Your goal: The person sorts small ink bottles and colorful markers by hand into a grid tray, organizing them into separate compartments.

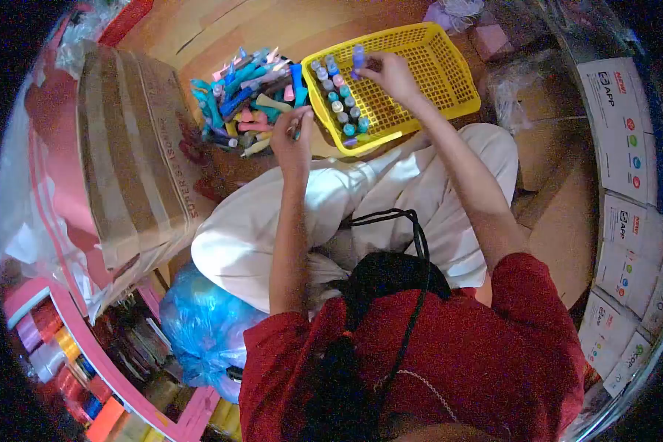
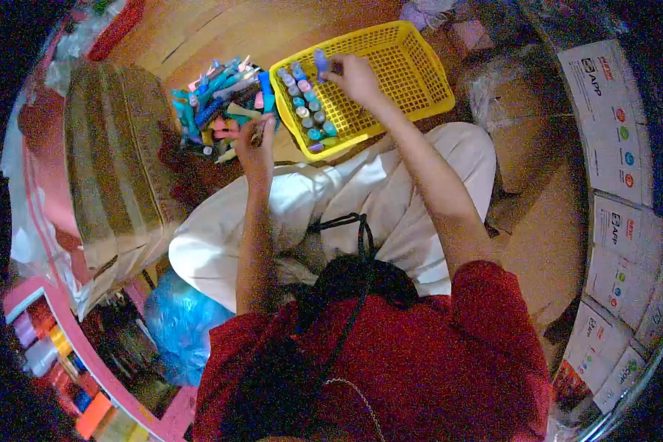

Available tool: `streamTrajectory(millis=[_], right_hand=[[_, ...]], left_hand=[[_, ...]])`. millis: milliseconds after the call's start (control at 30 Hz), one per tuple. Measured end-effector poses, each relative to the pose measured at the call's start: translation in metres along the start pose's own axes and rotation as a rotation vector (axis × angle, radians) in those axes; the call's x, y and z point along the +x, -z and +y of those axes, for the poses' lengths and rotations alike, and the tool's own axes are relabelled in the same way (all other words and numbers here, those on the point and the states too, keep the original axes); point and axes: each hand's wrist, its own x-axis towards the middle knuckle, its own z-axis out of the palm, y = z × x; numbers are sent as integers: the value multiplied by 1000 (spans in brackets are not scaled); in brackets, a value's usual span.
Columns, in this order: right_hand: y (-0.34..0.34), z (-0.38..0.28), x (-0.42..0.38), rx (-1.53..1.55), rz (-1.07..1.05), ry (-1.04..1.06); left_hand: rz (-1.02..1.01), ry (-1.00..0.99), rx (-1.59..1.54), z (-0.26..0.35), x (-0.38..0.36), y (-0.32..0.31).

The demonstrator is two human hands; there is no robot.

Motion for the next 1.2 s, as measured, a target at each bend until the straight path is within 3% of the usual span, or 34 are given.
streamTrajectory(millis=[100, 333, 667, 1033, 1167, 1200], right_hand=[[-20, 13, 19, -34, 5, 24], [-48, 35, 34, -124, 19, 87], [-41, 23, 31, -61, -80, -8], [-43, 26, 27, -44, -41, 38], [-50, 36, 29, 83, -89, 39], [-48, 38, 30, -9, -132, 16]], left_hand=[[-41, -147, 138, -1, 1, -3], [-20, 28, 42, -4, 0, -9], [-26, -11, 108, -2, -1, -9], [-14, 8, 22, -9, -1, -10], [39, -79, 136, -8, 3, -4], [60, -138, 195, -5, 6, -1]])
